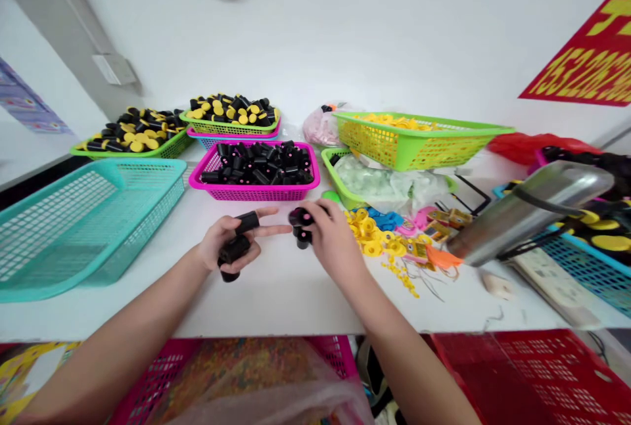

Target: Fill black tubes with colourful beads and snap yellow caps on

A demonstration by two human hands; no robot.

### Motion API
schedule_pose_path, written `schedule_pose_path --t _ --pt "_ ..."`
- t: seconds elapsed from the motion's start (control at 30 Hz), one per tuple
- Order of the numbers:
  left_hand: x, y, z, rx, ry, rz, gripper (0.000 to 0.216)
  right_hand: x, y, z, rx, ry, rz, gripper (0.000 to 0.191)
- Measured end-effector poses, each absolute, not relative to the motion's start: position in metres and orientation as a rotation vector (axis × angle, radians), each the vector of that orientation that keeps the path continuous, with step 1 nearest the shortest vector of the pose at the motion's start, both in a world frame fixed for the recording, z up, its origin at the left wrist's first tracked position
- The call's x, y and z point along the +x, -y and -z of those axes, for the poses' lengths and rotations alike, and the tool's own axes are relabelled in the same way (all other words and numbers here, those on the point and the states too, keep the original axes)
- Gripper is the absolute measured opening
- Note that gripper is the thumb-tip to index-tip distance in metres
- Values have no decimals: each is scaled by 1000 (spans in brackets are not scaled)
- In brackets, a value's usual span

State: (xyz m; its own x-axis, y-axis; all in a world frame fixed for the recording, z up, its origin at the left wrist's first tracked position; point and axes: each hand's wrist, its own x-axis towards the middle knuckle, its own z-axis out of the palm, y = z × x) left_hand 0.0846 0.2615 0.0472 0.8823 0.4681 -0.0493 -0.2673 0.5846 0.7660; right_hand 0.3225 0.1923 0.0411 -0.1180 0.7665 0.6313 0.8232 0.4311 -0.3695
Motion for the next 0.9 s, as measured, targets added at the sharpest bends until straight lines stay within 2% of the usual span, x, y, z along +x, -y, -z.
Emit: schedule_pose_path --t 0.13,0.33,0.43,0.57,0.73,0.9 --pt "90 -269 -46 814 -361 -671 28 342 -163 -28 -1584 1964 -111 40" --pt "107 -262 -37 749 -522 -859 23 325 -154 9 -1838 1931 -198 45" --pt "111 -261 -31 742 -569 -881 24 324 -158 15 -1746 1758 -262 54" --pt "113 -260 -31 742 -563 -882 26 331 -159 21 -1630 1590 -371 49" --pt "121 -249 -36 646 -533 -936 27 303 -143 5 -1508 1554 -156 49" --pt "134 -231 -33 516 -641 -906 29 243 -134 -8 -1303 1673 -495 39"
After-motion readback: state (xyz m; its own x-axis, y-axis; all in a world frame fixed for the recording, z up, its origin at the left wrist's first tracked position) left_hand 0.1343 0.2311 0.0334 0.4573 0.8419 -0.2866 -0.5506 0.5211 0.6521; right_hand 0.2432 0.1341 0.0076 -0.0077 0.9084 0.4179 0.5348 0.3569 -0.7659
